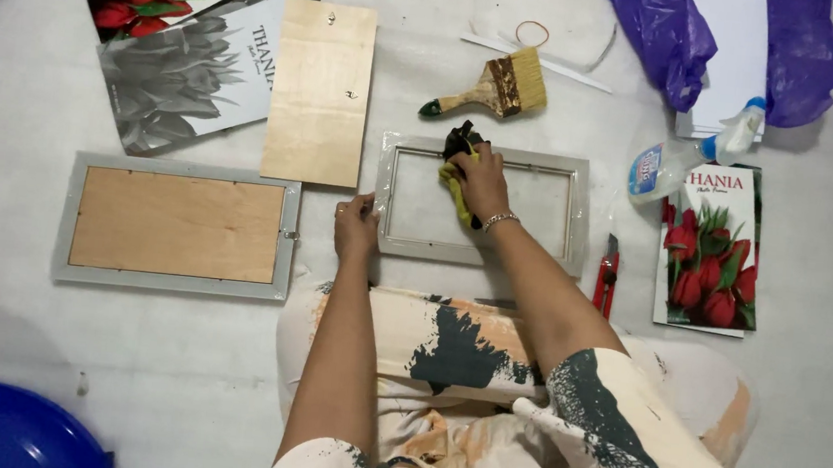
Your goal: Cleaning the glass of a picture frame using spray cleaner and a cloth
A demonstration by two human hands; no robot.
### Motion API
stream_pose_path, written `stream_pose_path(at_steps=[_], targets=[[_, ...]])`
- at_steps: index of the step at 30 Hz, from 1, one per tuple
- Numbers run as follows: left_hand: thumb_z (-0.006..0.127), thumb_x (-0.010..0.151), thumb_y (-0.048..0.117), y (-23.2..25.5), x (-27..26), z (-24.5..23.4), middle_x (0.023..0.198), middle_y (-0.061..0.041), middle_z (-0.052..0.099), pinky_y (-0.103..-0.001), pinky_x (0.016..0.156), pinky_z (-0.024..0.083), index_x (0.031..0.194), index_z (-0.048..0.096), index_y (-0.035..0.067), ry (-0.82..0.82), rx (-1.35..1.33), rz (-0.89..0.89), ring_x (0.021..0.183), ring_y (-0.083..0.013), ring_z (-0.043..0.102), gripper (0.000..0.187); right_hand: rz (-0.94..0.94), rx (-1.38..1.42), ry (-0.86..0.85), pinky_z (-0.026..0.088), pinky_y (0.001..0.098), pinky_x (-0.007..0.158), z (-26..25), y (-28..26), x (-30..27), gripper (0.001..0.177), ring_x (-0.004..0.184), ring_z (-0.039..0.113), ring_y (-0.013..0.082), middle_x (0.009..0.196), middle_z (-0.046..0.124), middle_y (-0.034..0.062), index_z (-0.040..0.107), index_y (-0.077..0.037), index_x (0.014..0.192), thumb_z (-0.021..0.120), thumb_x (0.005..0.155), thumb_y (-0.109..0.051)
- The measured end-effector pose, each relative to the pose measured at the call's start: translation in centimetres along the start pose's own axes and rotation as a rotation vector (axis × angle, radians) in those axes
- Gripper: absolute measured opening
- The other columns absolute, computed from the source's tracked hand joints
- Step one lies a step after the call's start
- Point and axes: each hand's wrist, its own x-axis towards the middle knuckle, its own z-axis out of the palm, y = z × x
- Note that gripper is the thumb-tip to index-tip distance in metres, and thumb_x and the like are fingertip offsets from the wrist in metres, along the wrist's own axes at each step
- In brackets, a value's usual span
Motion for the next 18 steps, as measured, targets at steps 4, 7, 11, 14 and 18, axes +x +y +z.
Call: stream_pose_path(at_steps=[4, 7, 11, 14, 18], targets=[[0.076, 0.089, 0.015, -0.2, -0.2, -0.1, 0.116, -0.010, 0.059, -0.041, 0.104, 0.053, 0.125, 0.072, 0.028, 0.000, -0.021, 0.020, 0.121, -0.0315, 0.063, 0.038, -0.007, 0.073, -0.081, 0.052, 0.0489, 0.104, -0.4, 0.2, -3.3, 0.023, 0.124, 0.050, 0.0412, 0.134, 0.045, 0.0072, 0.062, -0.032, 0.117, 0.071, 0.097, -0.029], [0.076, 0.089, 0.016, 0.0, 0.3, 0.0, 0.118, -0.009, 0.058, -0.042, 0.104, 0.053, 0.125, 0.072, 0.029, 0.003, -0.002, 0.016, 0.122, -0.0304, 0.063, 0.038, -0.125, 0.022, -0.251, 0.056, 0.0496, 0.097, -1.9, 1.4, -7.0, 0.022, 0.119, 0.053, 0.0413, 0.131, 0.046, 0.0084, 0.064, -0.027, 0.112, 0.074, 0.092, -0.026], [0.075, 0.091, 0.018, -0.1, 0.1, 0.0, 0.119, -0.006, 0.058, -0.041, 0.105, 0.053, 0.125, 0.071, 0.031, -0.005, -0.001, -0.021, 0.123, -0.0269, 0.063, 0.037, -0.124, -0.017, -0.311, 0.058, 0.0503, 0.092, -3.3, 4.2, -9.7, 0.019, 0.114, 0.055, 0.0427, 0.127, 0.046, 0.0107, 0.062, -0.026, 0.112, 0.069, 0.095, -0.031], [0.074, 0.091, 0.019, 1.1, -0.7, -0.7, 0.120, -0.004, 0.058, -0.040, 0.105, 0.053, 0.126, 0.071, 0.032, -0.014, 0.009, -0.044, 0.123, -0.0251, 0.063, 0.037, -0.071, -0.068, -0.218, 0.059, 0.0495, 0.091, -2.7, 6.3, -7.9, 0.017, 0.115, 0.054, 0.0424, 0.129, 0.045, 0.0118, 0.061, -0.026, 0.114, 0.066, 0.098, -0.030], [0.076, 0.090, 0.015, 0.9, -0.8, -0.7, 0.117, -0.007, 0.059, -0.039, 0.103, 0.054, 0.126, 0.072, 0.029, 0.005, -0.013, -0.011, 0.121, -0.0282, 0.064, 0.039, 0.073, 0.008, -0.032, 0.056, 0.0505, 0.095, -2.7, 7.3, -3.6, 0.018, 0.120, 0.054, 0.0455, 0.130, 0.046, 0.0142, 0.062, -0.026, 0.117, 0.067, 0.100, -0.023]])
